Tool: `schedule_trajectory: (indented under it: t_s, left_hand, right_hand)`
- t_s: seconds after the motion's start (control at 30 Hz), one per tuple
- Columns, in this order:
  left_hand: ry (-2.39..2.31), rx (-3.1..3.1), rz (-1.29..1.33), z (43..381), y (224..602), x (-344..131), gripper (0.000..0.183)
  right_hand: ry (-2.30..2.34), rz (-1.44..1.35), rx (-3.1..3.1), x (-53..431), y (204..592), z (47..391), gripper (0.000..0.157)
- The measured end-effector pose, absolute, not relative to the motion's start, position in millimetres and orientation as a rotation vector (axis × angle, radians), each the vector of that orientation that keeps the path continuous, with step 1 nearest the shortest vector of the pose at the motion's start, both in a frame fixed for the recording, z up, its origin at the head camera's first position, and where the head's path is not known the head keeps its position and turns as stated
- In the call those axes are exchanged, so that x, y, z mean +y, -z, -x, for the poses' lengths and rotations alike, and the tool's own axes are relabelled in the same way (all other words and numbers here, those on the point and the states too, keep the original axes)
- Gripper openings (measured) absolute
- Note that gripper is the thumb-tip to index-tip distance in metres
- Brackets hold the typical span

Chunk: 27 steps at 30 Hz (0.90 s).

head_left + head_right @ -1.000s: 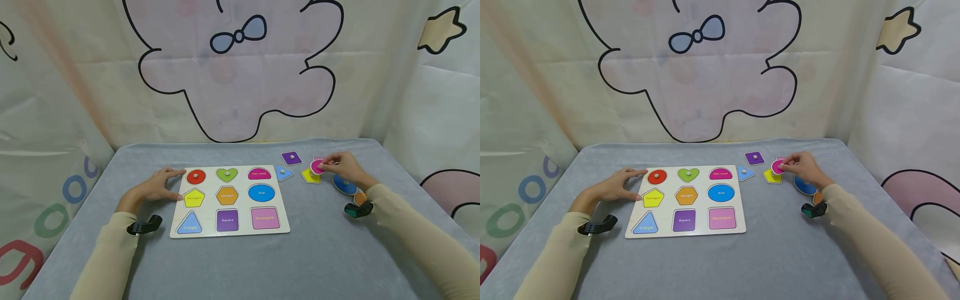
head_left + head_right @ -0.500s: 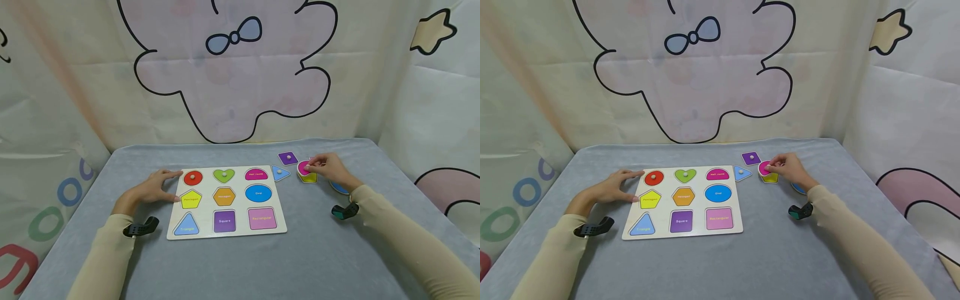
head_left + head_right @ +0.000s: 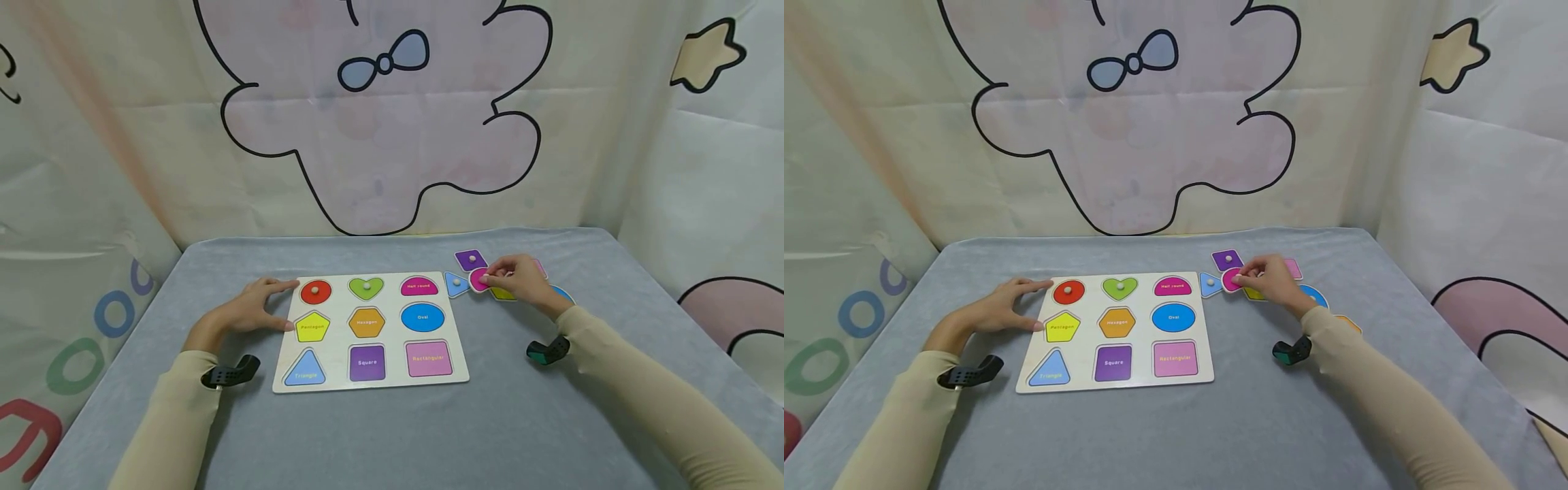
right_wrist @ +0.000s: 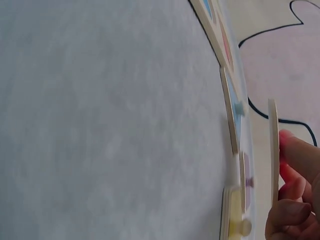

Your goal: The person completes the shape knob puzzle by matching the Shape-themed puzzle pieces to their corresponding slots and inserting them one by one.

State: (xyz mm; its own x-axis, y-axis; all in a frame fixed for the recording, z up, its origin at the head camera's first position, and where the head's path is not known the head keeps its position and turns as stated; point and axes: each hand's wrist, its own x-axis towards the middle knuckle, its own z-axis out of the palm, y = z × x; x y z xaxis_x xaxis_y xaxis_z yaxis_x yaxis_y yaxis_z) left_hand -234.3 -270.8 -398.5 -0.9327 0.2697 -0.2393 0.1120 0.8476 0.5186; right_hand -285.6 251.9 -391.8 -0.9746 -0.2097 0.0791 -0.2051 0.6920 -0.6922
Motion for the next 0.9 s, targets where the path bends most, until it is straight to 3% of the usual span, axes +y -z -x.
schedule_trajectory:
  t_s: [0.9]
  left_hand:
    - [-0.748,2.72,-0.287,235,400,-271,0.097]
  right_hand:
    - [1.259,0.301,2.8,173,392,282,0.023]
